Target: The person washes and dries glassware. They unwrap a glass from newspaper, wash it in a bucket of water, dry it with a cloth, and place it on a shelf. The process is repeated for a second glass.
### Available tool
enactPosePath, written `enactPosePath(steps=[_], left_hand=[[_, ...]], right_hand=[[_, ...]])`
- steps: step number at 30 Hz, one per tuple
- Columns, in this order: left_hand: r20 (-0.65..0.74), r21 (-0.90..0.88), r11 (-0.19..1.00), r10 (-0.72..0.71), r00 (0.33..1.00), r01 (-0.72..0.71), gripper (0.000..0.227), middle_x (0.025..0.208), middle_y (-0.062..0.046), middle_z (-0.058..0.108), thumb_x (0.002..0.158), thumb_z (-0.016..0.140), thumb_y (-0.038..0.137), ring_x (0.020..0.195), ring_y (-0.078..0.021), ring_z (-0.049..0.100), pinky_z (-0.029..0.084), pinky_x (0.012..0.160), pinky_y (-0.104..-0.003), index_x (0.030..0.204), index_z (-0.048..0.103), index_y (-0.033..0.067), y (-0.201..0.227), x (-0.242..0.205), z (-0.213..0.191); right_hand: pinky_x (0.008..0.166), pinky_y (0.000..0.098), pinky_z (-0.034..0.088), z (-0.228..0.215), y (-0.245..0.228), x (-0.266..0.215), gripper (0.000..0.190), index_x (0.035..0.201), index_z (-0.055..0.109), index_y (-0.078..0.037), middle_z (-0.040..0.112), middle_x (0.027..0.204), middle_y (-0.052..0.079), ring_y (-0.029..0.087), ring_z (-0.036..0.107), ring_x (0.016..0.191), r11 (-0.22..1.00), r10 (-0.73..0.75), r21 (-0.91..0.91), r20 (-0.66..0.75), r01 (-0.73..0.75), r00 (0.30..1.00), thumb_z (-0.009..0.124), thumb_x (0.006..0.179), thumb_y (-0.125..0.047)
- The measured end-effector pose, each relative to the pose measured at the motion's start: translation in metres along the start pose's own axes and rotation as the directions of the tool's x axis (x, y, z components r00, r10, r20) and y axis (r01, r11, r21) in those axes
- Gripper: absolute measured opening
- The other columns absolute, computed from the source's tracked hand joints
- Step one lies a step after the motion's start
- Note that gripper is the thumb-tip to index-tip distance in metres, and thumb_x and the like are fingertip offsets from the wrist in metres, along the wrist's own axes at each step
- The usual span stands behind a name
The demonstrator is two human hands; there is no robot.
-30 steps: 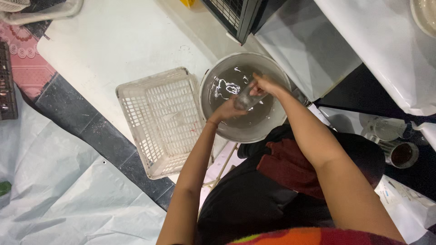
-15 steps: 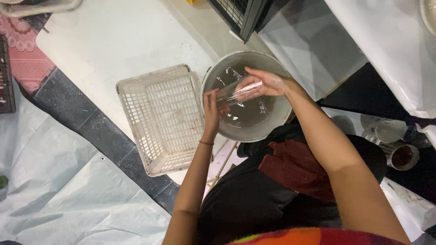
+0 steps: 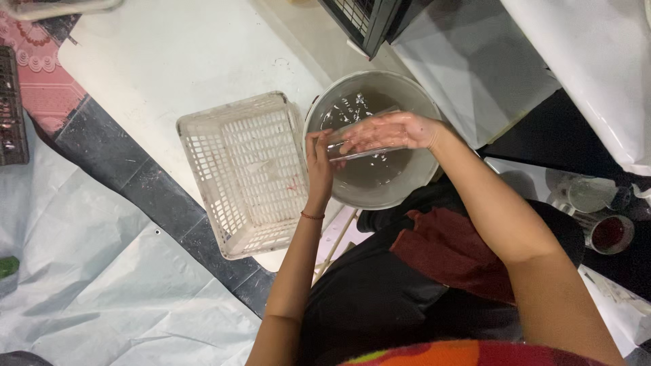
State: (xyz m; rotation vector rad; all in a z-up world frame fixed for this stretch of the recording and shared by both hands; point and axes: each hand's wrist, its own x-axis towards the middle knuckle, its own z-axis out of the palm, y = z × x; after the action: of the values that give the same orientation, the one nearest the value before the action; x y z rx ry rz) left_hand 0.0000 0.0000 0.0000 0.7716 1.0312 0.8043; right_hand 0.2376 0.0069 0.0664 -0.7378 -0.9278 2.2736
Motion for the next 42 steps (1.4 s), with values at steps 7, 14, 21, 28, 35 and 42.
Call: enactPosePath(steps=[7, 14, 21, 28, 35, 42], left_hand=[[-0.027, 0.051, 0.998, -0.037, 0.999, 0.038, 0.033, 0.101, -0.009, 0.065, 0.109, 0.044, 0.037, 0.063, -0.0132, 0.063, 0.052, 0.052, -0.026, 0.120, 0.054, 0.0080, 0.003, 0.002, 0.003], [-0.020, 0.040, 0.997, -0.071, 0.997, 0.072, 0.032, 0.093, -0.009, 0.067, 0.110, 0.044, 0.037, 0.060, -0.0121, 0.060, 0.048, 0.051, -0.024, 0.120, 0.055, 0.0087, 0.001, 0.002, 0.005], [-0.027, 0.021, 0.998, -0.051, 0.998, 0.052, 0.031, 0.092, -0.007, 0.064, 0.109, 0.049, 0.038, 0.063, -0.0102, 0.059, 0.048, 0.052, -0.024, 0.120, 0.055, 0.0094, 0.004, 0.002, 0.004], [-0.050, 0.075, 0.996, -0.037, 0.998, 0.040, 0.031, 0.091, -0.006, 0.065, 0.108, 0.050, 0.038, 0.059, -0.0096, 0.058, 0.046, 0.049, -0.022, 0.118, 0.055, 0.0092, 0.012, 0.003, 0.009], [-0.030, 0.041, 0.999, -0.015, 0.999, 0.016, 0.031, 0.084, -0.006, 0.063, 0.108, 0.051, 0.037, 0.056, -0.0100, 0.055, 0.043, 0.047, -0.023, 0.117, 0.056, 0.0077, 0.007, 0.007, 0.007], [-0.035, 0.059, 0.998, -0.021, 0.999, 0.023, 0.032, 0.085, -0.008, 0.062, 0.109, 0.051, 0.038, 0.059, -0.0110, 0.057, 0.045, 0.050, -0.024, 0.120, 0.058, 0.0080, 0.001, 0.009, 0.002]], right_hand=[[0.122, 0.0450, 0.039, -0.006, 0.006, -0.004, 0.067, 0.150, 0.041, 0.013, 0.054, 0.146, 0.032, 0.037, 0.053, 0.140, 0.998, -0.020, 0.053, 0.002, 0.020, 1.000, 0.038, 0.106, -0.038], [0.121, 0.0418, 0.038, -0.019, 0.017, -0.008, 0.066, 0.153, 0.038, 0.012, 0.049, 0.150, 0.032, 0.033, 0.053, 0.138, 0.988, 0.011, 0.153, 0.030, -0.015, 0.999, 0.041, 0.107, -0.035], [0.119, 0.0459, 0.041, -0.017, 0.019, -0.006, 0.066, 0.150, 0.038, 0.013, 0.045, 0.155, 0.027, 0.034, 0.053, 0.137, 0.988, 0.047, 0.153, -0.103, -0.031, 0.994, 0.045, 0.103, -0.033], [0.121, 0.0436, 0.039, -0.006, 0.004, -0.004, 0.071, 0.151, 0.038, 0.014, 0.047, 0.153, 0.034, 0.035, 0.052, 0.140, 0.992, -0.029, 0.124, -0.013, 0.030, 1.000, 0.043, 0.103, -0.038], [0.120, 0.0402, 0.039, -0.002, -0.001, -0.009, 0.073, 0.152, 0.038, 0.015, 0.050, 0.151, 0.034, 0.034, 0.051, 0.140, 0.991, -0.062, 0.119, 0.017, 0.060, 0.998, 0.046, 0.102, -0.038], [0.118, 0.0443, 0.039, -0.015, 0.018, -0.003, 0.069, 0.151, 0.043, 0.013, 0.049, 0.152, 0.030, 0.039, 0.050, 0.136, 0.990, -0.014, 0.140, -0.068, 0.023, 0.998, 0.051, 0.102, -0.035]])
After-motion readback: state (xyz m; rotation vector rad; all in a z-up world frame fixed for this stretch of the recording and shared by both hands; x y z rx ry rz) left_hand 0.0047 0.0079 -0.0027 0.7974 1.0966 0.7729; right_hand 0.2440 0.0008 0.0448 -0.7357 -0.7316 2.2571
